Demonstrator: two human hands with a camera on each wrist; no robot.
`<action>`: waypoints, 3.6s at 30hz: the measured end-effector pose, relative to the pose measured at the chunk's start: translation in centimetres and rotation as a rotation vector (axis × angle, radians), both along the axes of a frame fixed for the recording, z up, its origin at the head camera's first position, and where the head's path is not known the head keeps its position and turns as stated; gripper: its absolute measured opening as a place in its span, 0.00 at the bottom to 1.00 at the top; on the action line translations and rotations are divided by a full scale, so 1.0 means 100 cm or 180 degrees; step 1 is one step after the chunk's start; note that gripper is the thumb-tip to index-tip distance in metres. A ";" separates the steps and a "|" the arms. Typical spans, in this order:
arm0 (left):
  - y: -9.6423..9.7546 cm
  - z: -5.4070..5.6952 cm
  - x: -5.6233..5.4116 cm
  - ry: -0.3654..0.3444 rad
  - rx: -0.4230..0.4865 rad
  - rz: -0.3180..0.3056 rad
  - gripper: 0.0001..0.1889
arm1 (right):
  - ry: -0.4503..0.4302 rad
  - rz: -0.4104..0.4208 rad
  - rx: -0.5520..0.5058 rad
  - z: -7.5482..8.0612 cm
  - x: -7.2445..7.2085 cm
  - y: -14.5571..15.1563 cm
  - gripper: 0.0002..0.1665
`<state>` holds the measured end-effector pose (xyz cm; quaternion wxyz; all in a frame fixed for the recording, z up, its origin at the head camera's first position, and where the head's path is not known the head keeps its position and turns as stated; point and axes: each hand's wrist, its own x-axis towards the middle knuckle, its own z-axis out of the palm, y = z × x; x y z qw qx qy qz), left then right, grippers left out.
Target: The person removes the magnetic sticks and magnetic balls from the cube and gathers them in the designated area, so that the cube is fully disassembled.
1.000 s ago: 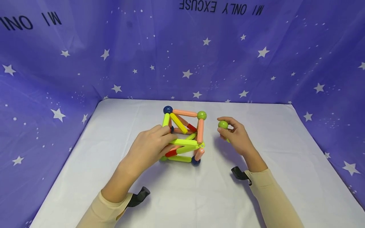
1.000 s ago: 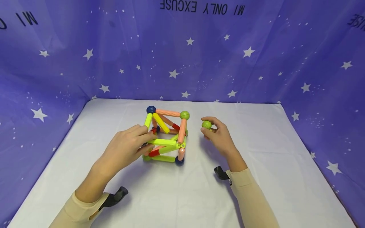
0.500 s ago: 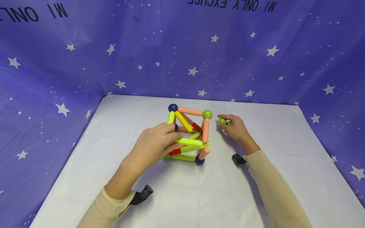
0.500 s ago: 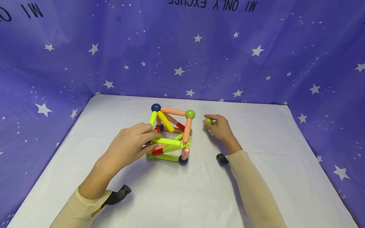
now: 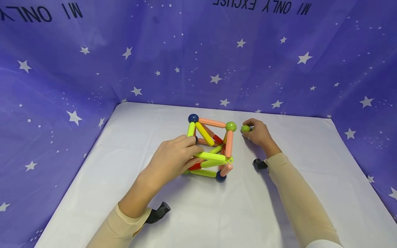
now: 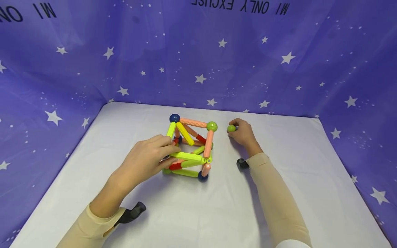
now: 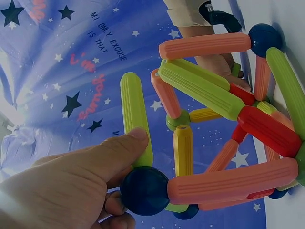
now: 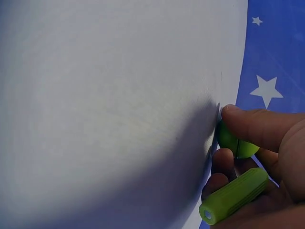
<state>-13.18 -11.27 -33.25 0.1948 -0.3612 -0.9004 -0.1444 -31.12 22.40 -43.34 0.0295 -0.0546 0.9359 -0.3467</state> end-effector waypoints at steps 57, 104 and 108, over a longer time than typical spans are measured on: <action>0.003 0.004 0.001 -0.0056 -0.0066 0.0001 0.13 | 0.0477 -0.0671 0.0087 0.041 0.099 -0.027 0.23; -0.001 0.004 0.002 -0.0077 -0.0091 0.0050 0.14 | -0.0476 -0.0324 -0.2291 0.060 0.120 -0.040 0.19; -0.001 0.004 0.003 -0.0067 -0.0104 0.0045 0.15 | -0.0525 -0.0301 -0.1275 0.043 0.122 -0.026 0.18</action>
